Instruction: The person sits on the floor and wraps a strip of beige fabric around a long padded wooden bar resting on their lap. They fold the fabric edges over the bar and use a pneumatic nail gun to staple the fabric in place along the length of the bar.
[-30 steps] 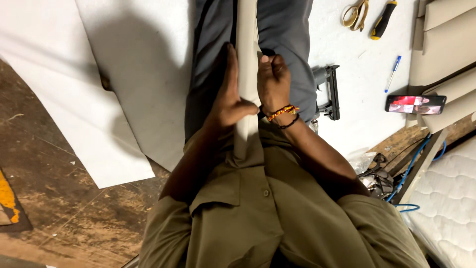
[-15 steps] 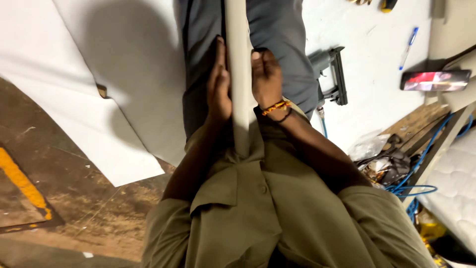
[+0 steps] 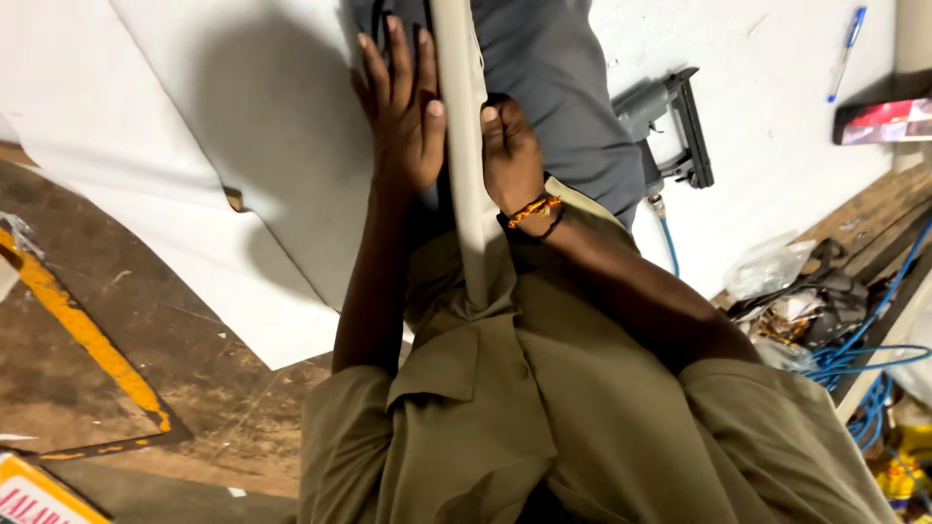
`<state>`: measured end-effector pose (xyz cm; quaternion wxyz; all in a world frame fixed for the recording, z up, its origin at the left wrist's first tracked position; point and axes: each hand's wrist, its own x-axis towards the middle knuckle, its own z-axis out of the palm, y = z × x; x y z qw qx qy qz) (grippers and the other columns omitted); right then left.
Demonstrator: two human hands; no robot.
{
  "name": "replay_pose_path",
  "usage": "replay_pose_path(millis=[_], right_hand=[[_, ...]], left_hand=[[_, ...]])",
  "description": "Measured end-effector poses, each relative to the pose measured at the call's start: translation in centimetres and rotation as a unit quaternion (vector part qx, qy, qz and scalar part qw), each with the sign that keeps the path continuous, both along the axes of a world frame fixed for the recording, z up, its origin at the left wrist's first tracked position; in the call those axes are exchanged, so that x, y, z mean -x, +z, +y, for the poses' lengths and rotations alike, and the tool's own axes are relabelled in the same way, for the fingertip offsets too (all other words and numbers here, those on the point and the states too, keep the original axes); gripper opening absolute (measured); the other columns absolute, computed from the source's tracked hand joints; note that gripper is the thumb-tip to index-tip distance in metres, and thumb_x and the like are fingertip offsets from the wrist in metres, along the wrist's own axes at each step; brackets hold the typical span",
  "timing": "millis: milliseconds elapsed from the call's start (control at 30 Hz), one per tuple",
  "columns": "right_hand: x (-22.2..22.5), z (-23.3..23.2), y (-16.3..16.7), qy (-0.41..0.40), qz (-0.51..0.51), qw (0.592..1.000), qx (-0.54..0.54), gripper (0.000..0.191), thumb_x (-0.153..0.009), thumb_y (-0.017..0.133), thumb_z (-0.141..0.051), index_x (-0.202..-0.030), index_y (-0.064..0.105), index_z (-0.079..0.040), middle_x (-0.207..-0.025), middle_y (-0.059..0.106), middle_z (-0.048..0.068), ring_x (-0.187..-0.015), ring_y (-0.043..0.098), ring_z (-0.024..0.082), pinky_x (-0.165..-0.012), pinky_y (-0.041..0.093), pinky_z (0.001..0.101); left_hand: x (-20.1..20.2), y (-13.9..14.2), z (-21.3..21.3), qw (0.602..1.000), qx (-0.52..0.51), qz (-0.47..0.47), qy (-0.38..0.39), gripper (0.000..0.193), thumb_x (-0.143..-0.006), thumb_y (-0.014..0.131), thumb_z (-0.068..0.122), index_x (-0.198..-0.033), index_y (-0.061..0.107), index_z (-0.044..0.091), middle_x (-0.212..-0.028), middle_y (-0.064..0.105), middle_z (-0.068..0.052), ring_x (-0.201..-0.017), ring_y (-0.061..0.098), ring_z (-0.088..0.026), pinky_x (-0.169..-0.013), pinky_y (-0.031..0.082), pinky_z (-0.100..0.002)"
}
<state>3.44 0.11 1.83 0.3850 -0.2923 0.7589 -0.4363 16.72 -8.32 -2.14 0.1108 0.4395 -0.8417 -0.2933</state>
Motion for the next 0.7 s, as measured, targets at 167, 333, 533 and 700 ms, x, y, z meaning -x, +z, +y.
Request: replay_pose_path(millis=[167,333,533,700], right_hand=[[-0.6,0.2,-0.6,-0.006,-0.005,1.000,0.008,0.024,-0.114,0.047,-0.023,-0.106,0.060,-0.004,-0.088,0.066,0.006,-0.082,0.058,0.010,-0.079,0.053,0.0288],[-0.8,0.3,-1.4,-0.012,0.011,1.000,0.015,0.025,-0.114,0.048,-0.023,-0.105,0.059,-0.003,-0.087,0.060,0.005,-0.082,0.052,0.011,-0.078,0.051,0.0298],[-0.5,-0.4,-1.4,-0.007,-0.063,0.998,-0.013,0.028,-0.114,0.051,-0.024,-0.097,0.059,-0.003,-0.077,0.058,0.002,-0.073,0.048,0.010,-0.066,0.047,0.0295],[1.2,-0.8,2.0,0.035,-0.112,0.990,-0.083,0.015,-0.105,0.056,-0.019,-0.101,0.062,-0.006,-0.071,0.064,0.004,-0.061,0.057,0.013,-0.056,0.050,0.0307]], left_hand=[[0.8,2.5,-0.3,0.996,-0.073,0.057,-0.006,0.063,-0.114,0.017,0.031,-0.171,0.016,0.004,-0.180,0.011,-0.010,-0.162,-0.005,-0.040,-0.130,-0.005,-0.064],[0.7,5.6,0.9,0.986,-0.134,0.091,-0.034,0.067,-0.113,0.028,0.036,-0.170,0.016,0.001,-0.178,0.009,-0.015,-0.165,-0.004,-0.040,-0.130,-0.003,-0.068],[0.4,10.0,3.3,0.996,-0.081,-0.010,-0.025,0.063,-0.108,0.049,0.024,-0.169,0.032,0.017,-0.177,0.015,-0.008,-0.165,0.012,-0.042,-0.131,0.019,-0.069],[0.5,10.5,3.9,0.987,-0.027,-0.157,-0.032,0.066,-0.096,0.062,0.024,-0.159,0.044,0.021,-0.169,0.019,-0.013,-0.152,0.014,-0.053,-0.106,0.023,-0.086]])
